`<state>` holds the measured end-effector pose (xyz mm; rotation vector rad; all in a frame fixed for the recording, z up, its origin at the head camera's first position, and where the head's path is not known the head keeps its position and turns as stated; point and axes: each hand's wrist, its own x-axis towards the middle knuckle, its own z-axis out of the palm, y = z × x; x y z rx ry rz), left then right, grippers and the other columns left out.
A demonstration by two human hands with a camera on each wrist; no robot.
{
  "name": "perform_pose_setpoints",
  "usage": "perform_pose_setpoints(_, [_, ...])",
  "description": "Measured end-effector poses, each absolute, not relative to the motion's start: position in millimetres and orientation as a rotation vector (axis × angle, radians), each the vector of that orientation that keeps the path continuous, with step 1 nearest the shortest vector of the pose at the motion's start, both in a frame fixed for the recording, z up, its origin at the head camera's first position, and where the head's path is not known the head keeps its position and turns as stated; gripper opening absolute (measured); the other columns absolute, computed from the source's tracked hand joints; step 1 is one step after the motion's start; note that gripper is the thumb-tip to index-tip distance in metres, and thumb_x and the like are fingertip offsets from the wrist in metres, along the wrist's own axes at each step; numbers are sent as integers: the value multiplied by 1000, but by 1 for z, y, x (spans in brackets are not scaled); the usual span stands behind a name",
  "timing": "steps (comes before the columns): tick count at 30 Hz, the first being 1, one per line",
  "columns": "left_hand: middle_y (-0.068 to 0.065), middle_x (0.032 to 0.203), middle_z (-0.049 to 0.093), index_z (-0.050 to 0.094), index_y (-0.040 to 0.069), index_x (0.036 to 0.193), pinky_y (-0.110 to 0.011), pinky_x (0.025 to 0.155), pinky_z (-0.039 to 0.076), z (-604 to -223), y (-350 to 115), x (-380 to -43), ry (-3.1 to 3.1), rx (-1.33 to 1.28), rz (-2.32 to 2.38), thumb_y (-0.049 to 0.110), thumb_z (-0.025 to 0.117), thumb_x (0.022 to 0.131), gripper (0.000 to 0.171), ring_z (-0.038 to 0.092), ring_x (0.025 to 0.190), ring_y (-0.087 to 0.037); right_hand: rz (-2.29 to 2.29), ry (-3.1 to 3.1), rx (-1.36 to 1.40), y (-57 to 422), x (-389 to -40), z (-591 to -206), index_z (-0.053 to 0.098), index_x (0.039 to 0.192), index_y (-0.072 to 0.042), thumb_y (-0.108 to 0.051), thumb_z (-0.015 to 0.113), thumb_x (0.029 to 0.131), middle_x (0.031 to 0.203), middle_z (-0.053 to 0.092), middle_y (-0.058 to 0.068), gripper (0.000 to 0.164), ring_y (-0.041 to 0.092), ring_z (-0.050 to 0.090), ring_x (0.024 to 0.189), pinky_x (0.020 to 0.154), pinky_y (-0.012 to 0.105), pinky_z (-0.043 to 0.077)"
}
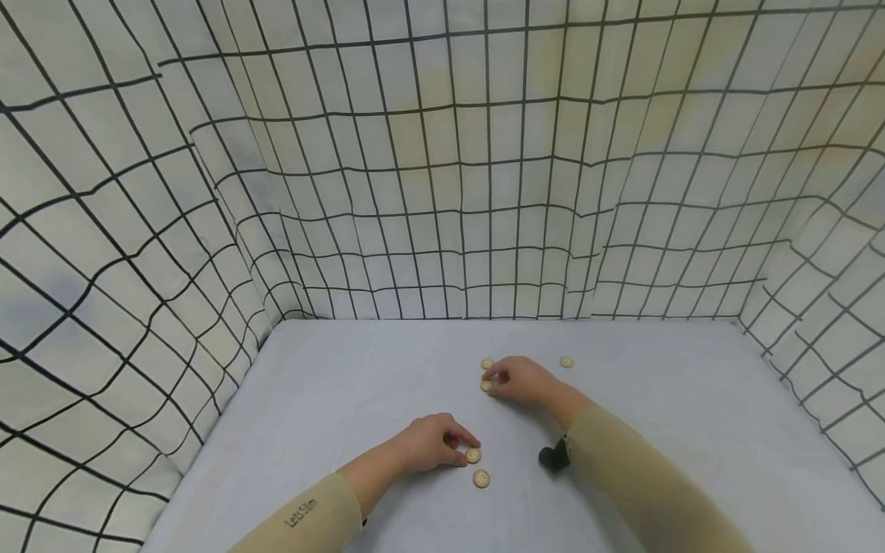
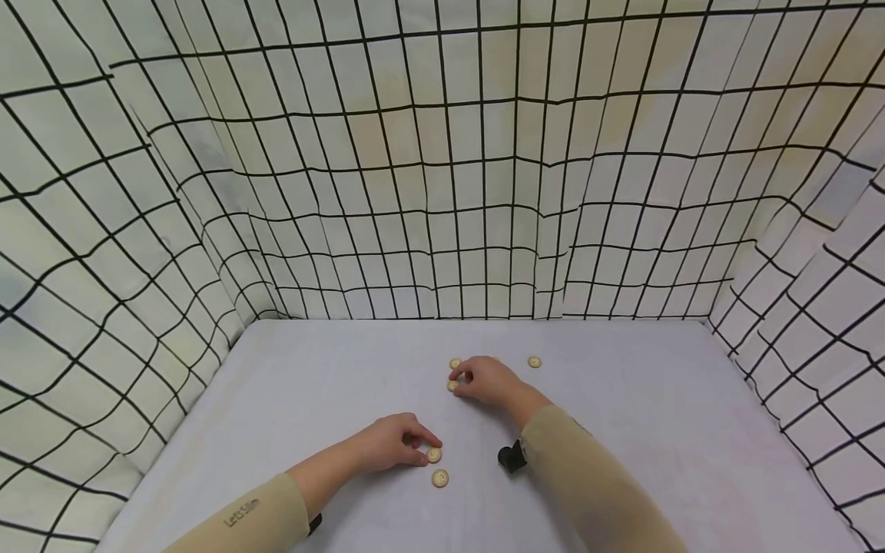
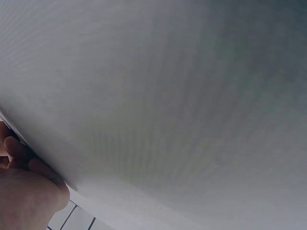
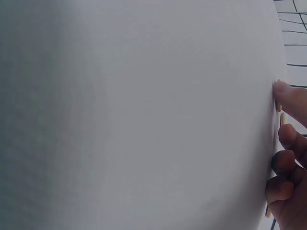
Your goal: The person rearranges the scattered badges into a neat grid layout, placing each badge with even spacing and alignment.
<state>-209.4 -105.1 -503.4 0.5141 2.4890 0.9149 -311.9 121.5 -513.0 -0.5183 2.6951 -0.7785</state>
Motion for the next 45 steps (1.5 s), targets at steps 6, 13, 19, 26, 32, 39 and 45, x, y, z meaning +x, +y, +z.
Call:
perform_pose_setpoints(6, [6, 87, 55, 78, 33, 102, -28, 70, 40, -503, -105, -209, 2490, 512, 908, 24, 81, 84, 21, 48, 79, -9, -764, 2700, -515, 121, -312, -513, 74, 113, -26, -31, 77, 87, 86, 58, -5, 26, 15, 51, 81, 75, 35, 42])
perform_pose_setpoints(13, [7, 87, 54, 78, 32, 103, -27, 69, 40, -504, -105, -210, 2492, 521, 901, 23, 81, 84, 21, 48, 78, -9, -751, 2701, -523, 121, -313, -513, 74, 114, -28, -32, 77, 86, 86, 59, -6, 28, 14, 51, 81, 74, 34, 42])
perform_pose_setpoints(19, [6, 87, 55, 78, 32, 103, -28, 69, 40, -505, -105, -210, 2486, 518, 907, 23, 81, 84, 21, 48, 79, -9, -769, 2716, -533, 123, -313, -516, 75, 113, -29, -33, 78, 85, 87, 60, -8, 28, 13, 52, 82, 77, 35, 44])
perform_pose_setpoints(26, [6, 87, 55, 78, 33, 102, -28, 69, 40, -507, -105, -211, 2488, 516, 907, 24, 81, 84, 21, 48, 79, -9, -817, 2727, -561, 130, -309, -517, 75, 112, -29, -32, 79, 85, 89, 61, -11, 28, 12, 52, 82, 76, 34, 43])
perform_pose_setpoints(32, [5, 87, 55, 78, 32, 102, -29, 69, 40, -505, -105, -211, 2486, 509, 910, 23, 81, 83, 21, 48, 79, -10, -841, 2718, -575, 136, -307, -515, 74, 113, -28, -30, 79, 85, 89, 61, -11, 28, 13, 52, 83, 75, 34, 44])
perform_pose_setpoints(39, [4, 87, 55, 78, 32, 102, -29, 68, 39, -501, -105, -211, 2483, 494, 925, 23, 81, 83, 21, 48, 79, -11, -807, 2725, -577, 143, -305, -515, 75, 111, -31, -30, 80, 84, 83, 58, -7, 27, 14, 51, 79, 72, 33, 44])
perform_pose_setpoints(45, [4, 88, 55, 78, 31, 103, -29, 69, 39, -501, -105, -209, 2481, 498, 925, 22, 81, 83, 22, 48, 80, -11, -789, 2720, -582, 151, -298, -515, 75, 109, -33, -29, 81, 82, 84, 57, -7, 27, 14, 52, 80, 72, 32, 45])
